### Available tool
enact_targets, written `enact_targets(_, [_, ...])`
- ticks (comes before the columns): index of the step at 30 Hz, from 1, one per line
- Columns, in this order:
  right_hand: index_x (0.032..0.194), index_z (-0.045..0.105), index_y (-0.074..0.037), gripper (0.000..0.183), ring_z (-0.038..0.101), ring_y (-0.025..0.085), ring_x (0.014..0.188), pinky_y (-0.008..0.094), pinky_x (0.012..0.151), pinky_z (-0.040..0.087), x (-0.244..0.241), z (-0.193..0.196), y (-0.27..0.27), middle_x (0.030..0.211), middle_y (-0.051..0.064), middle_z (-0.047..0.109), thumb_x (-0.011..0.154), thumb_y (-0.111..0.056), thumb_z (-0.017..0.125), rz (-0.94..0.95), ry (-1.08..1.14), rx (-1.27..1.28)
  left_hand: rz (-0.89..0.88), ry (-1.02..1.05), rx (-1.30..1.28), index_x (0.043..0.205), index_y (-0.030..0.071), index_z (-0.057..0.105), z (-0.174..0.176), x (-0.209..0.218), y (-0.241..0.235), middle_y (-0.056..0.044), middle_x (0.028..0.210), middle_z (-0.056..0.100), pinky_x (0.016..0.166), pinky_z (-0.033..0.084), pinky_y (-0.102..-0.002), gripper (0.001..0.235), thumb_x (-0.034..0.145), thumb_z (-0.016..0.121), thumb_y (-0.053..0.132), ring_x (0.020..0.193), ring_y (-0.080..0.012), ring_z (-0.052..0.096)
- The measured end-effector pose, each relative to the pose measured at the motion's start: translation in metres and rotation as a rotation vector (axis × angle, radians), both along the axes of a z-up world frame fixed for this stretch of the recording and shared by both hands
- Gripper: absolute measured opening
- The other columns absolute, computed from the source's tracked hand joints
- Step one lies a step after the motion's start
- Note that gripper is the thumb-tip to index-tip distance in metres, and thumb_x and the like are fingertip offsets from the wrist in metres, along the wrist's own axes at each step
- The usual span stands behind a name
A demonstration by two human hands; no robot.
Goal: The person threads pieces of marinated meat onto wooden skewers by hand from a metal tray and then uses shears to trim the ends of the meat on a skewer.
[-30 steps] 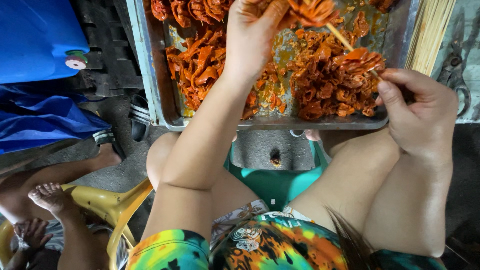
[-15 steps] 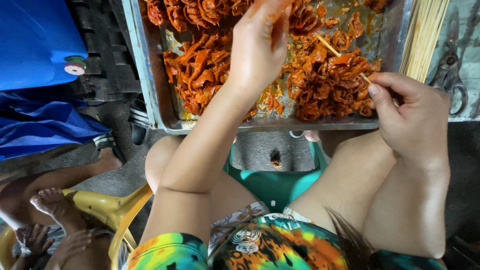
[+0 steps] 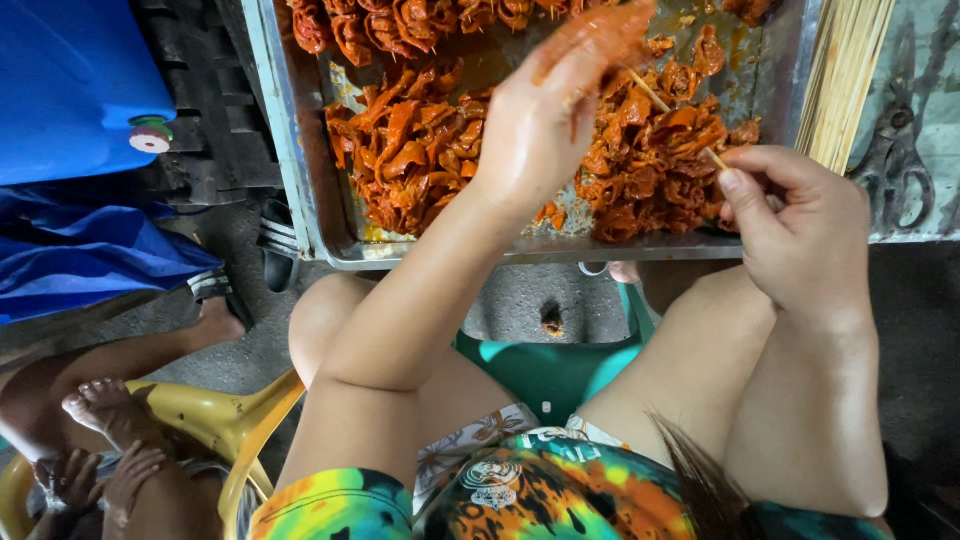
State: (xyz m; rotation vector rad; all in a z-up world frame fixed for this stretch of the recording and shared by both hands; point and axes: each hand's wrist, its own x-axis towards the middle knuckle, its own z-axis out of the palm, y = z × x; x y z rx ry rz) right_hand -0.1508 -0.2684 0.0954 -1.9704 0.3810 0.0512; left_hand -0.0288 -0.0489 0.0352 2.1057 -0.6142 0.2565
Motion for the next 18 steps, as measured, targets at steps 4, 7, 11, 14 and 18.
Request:
enact_targets(4, [0.124, 0.071, 0.003, 0.016, 0.062, 0.005, 0.083, 0.019, 0.073, 0.05, -0.001, -0.007, 0.001, 0.098, 0.003, 0.069, 0.108, -0.002, 0.068, 0.017, 0.006, 0.061, -0.071, 0.104, -0.058, 0.149, 0.023, 0.05, 0.006, -0.013, -0.014, -0.013, 0.139, 0.066, 0.102, 0.059, -0.035, 0.056, 0.101, 0.067, 0.0, 0.12, -0.0306, 0.069])
enact_targets(7, [0.124, 0.069, 0.003, 0.016, 0.061, 0.005, 0.084, 0.019, 0.074, 0.049, 0.002, -0.012, -0.004, 0.1, 0.002, 0.068, 0.109, -0.002, 0.067, 0.017, -0.007, 0.142, 0.076, 0.252, -0.317, 0.153, 0.017, 0.038, 0.007, -0.013, -0.025, -0.01, 0.137, 0.061, 0.106, 0.059, -0.033, 0.054, 0.108, 0.067, 0.009, 0.125, -0.0243, 0.066])
enact_targets(11, [0.124, 0.068, 0.003, 0.015, 0.061, 0.005, 0.083, 0.019, 0.073, 0.05, 0.003, -0.015, -0.007, 0.098, 0.002, 0.068, 0.109, -0.002, 0.067, 0.028, 0.004, 0.168, -0.039, 0.534, -0.974, 0.153, 0.013, 0.031, 0.0, -0.012, -0.037, 0.0, 0.143, 0.052, 0.113, 0.053, -0.03, 0.067, 0.099, 0.069, 0.008, 0.134, -0.012, 0.056])
enact_targets(14, [0.123, 0.068, 0.002, 0.015, 0.062, 0.005, 0.082, 0.019, 0.072, 0.05, 0.007, -0.016, -0.005, 0.097, 0.001, 0.068, 0.109, -0.002, 0.066, 0.055, -0.008, 0.171, -0.296, 0.803, -1.069, 0.14, 0.0, 0.053, -0.009, -0.002, -0.035, -0.009, 0.133, 0.065, 0.113, 0.052, -0.034, 0.041, 0.104, 0.072, 0.004, 0.127, -0.0167, 0.061])
enact_targets(18, [0.123, 0.069, 0.001, 0.013, 0.062, 0.005, 0.082, 0.02, 0.072, 0.05, 0.012, -0.022, 0.006, 0.096, 0.001, 0.068, 0.11, -0.002, 0.066, 0.098, -0.06, 0.114, -0.387, 0.954, -1.036, 0.132, -0.001, 0.066, -0.016, 0.006, -0.017, -0.012, 0.121, 0.073, 0.107, 0.058, -0.039, 0.027, 0.106, 0.07, 0.005, 0.117, -0.0219, 0.07])
